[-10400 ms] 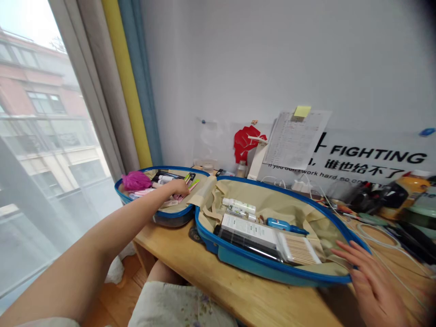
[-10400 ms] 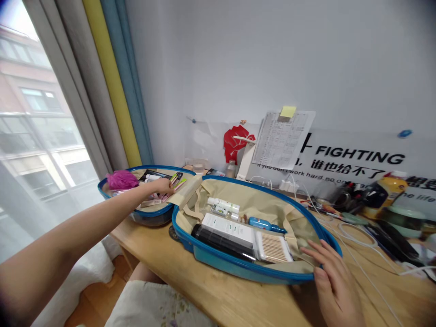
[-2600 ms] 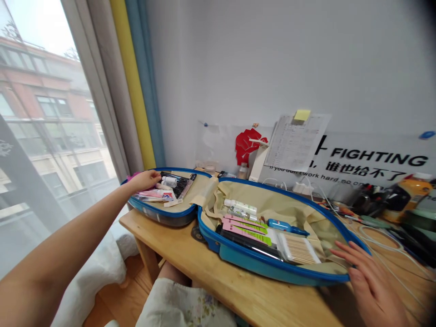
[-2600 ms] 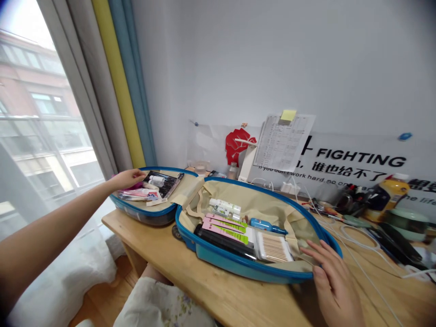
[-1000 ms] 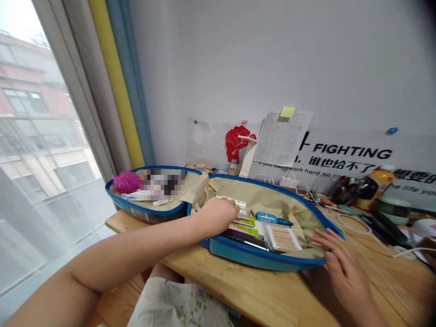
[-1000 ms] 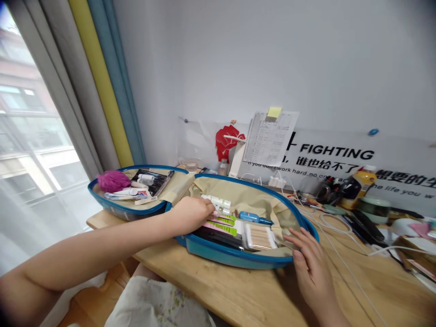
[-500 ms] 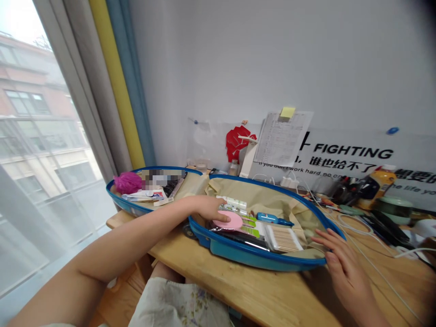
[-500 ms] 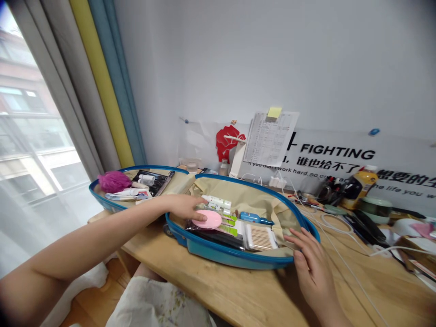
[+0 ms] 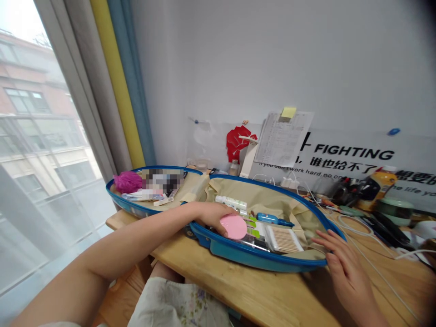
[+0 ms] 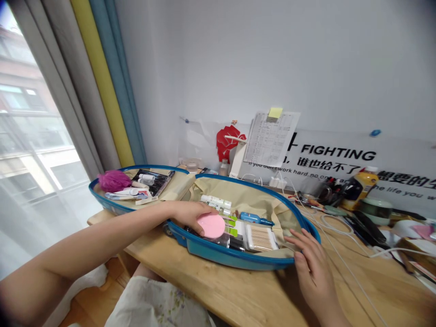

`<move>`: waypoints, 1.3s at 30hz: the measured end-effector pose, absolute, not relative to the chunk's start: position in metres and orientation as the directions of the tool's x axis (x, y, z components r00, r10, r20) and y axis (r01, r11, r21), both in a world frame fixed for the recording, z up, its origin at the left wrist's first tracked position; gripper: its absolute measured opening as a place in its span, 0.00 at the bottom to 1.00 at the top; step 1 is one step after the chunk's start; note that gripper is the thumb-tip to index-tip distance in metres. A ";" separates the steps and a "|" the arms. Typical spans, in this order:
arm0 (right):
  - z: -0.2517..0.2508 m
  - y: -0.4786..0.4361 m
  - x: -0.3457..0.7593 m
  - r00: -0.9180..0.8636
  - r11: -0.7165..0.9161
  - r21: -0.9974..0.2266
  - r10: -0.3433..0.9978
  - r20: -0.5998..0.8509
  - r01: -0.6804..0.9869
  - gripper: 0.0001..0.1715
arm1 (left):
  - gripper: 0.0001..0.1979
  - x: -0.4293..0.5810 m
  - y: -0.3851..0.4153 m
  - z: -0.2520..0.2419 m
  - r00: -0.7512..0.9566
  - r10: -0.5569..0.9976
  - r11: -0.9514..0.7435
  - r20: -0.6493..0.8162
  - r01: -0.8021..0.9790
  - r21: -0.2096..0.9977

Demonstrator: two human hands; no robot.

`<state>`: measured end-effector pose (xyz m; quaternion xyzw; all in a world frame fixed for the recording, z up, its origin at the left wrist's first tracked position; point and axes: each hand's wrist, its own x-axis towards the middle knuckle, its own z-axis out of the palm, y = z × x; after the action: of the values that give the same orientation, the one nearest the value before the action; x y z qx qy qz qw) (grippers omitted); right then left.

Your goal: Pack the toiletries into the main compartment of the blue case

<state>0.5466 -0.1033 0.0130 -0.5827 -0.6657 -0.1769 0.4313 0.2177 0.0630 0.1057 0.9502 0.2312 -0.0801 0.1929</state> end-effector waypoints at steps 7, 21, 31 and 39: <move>0.016 -0.103 0.550 -0.046 0.288 -0.160 0.597 0.801 0.944 0.22 | 0.43 0.214 0.060 0.107 0.913 0.355 -0.823 -0.201 0.407 0.396; 0.014 -0.104 0.550 -0.012 0.260 -0.186 0.611 0.792 0.947 0.19 | 0.28 0.185 0.071 0.116 0.859 0.511 -0.785 0.014 0.460 0.415; 0.016 -0.104 0.548 -0.026 0.290 -0.192 0.609 0.793 0.938 0.18 | 0.18 0.031 0.151 0.125 0.253 0.956 -0.279 0.149 0.941 0.193; 0.018 -0.105 0.545 0.026 0.252 -0.234 0.628 0.778 0.939 0.19 | 0.16 -0.019 0.164 0.102 0.292 0.956 -0.285 -0.039 0.951 0.121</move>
<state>0.5454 -0.1054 0.0185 -0.5825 -0.6725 -0.1866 0.4167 -0.0187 0.1641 0.1020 0.8014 0.5947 0.0206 0.0605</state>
